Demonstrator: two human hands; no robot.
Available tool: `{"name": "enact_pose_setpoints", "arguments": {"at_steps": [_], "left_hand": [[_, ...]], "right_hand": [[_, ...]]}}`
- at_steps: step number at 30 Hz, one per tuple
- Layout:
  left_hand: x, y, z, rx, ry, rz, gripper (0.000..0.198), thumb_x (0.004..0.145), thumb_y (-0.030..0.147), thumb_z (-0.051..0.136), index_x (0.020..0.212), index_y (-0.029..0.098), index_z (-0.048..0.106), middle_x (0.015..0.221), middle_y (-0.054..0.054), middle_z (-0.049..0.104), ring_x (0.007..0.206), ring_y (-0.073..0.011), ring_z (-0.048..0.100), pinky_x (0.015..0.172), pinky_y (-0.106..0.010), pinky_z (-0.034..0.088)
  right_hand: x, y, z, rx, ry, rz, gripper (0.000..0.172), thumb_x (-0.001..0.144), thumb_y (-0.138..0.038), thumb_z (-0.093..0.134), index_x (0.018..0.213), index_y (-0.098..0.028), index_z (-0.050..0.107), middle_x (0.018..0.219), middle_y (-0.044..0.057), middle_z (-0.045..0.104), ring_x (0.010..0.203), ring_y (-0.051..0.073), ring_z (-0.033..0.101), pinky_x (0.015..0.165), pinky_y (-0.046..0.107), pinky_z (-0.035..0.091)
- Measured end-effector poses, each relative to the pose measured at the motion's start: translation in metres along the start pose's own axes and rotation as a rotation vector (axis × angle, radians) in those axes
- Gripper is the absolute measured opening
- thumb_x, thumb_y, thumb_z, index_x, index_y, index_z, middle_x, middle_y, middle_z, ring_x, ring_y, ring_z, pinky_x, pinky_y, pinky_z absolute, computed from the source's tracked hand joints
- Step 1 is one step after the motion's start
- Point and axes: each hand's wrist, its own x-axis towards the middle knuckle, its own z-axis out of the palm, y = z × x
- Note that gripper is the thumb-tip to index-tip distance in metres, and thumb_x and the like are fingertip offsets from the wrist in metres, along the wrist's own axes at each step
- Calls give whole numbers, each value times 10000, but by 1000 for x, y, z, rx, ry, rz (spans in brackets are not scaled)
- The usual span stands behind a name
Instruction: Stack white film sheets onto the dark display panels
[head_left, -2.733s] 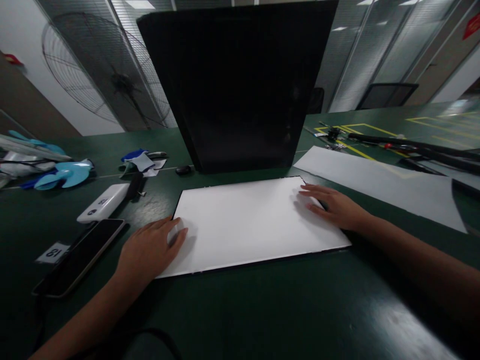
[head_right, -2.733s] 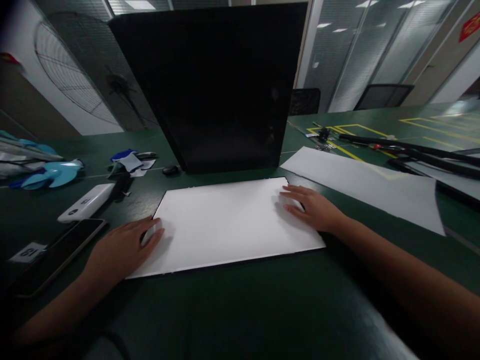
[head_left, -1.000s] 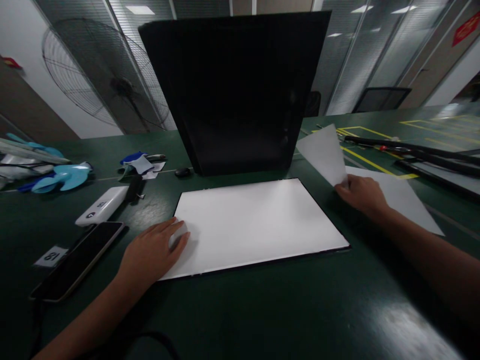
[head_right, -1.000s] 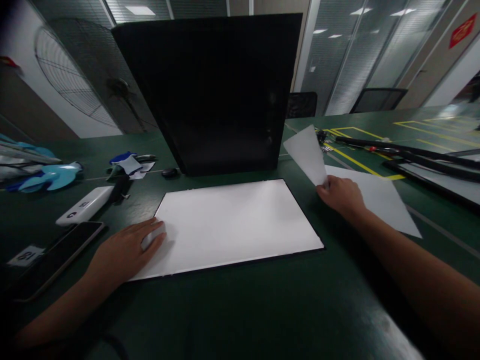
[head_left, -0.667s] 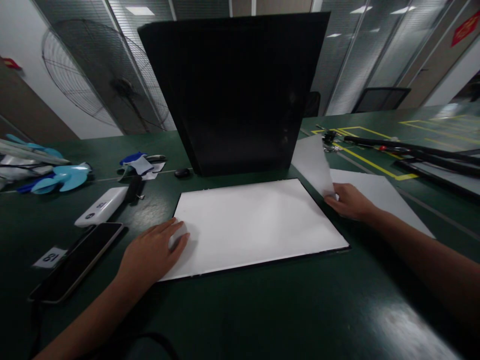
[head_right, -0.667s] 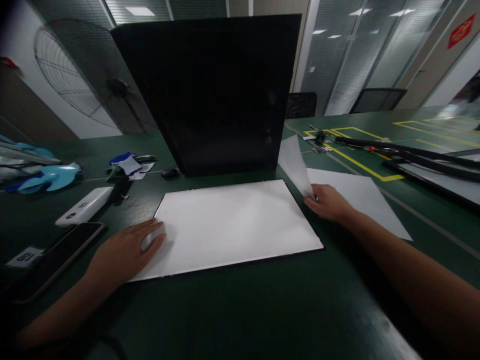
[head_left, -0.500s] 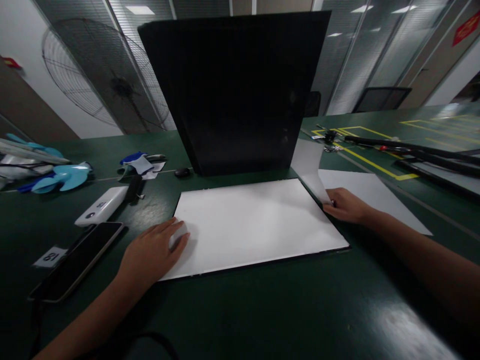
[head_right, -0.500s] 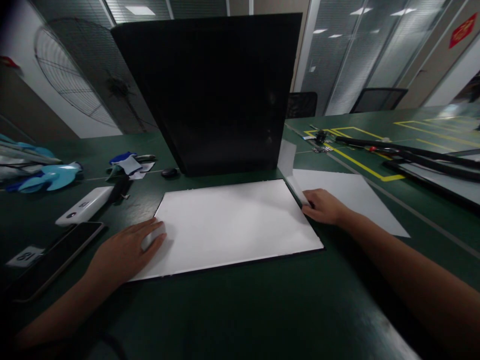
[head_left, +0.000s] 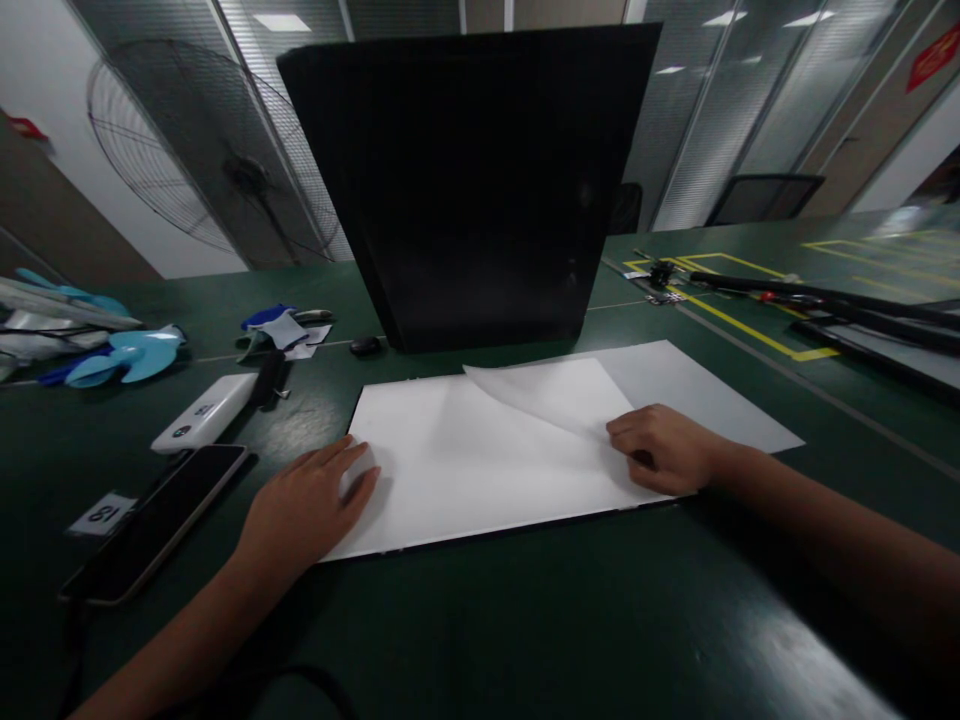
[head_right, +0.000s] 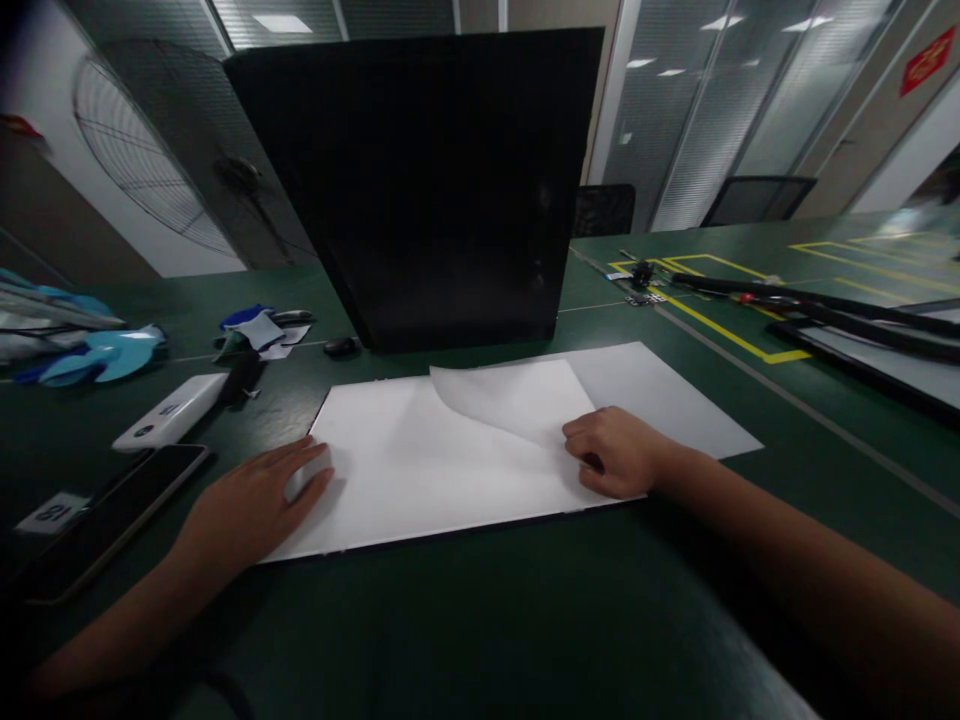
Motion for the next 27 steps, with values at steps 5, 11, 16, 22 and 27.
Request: {"name": "enact_pose_setpoints", "arguments": {"at_steps": [5,11,16,22,27], "left_hand": [[0,1,-1,47,-38,-4,626,1070,541,363,1486,202,686,1610,-140,617,1424,-376,637,1173,-572,529],[1,4,-5,47,-60,-13,662,1073,544,323,1491,178,682,1617,-155,606,1430,-387,632,1169,-589,532],[0,4,-4,20,-32,-9,605,1068,521,388,1474,196,698,1589,-167,629,1412,-409,642,1142,-622,549],[-1,1,-2,24,12,20,614,1073,530,383,1446,173,717,1563,-159,656,1414,-383,647,1191,-590,518],[0,-9,7,-26,150,164,662,1082,592,370,1508,187,675,1607,-167,611,1487,-394,584,1250,-642,441]], "right_hand": [[9,-24,0,-87,41,-81,154,904,-263,591,764,-208,557,778,26,577,713,160,520,632,294,315],[12,-37,1,-278,191,-213,118,1013,-266,578,934,-194,629,939,55,686,783,159,571,656,298,394],[15,-50,4,-287,258,-291,78,1046,-230,585,1014,-182,638,1027,59,734,841,162,653,685,312,465],[23,-68,12,-256,283,-249,198,1076,-315,608,1196,-187,700,1174,77,783,1016,208,739,853,376,584],[27,-72,20,-149,190,-292,436,1069,-426,623,1437,-195,666,1474,112,686,1347,256,660,1100,436,563]]}}
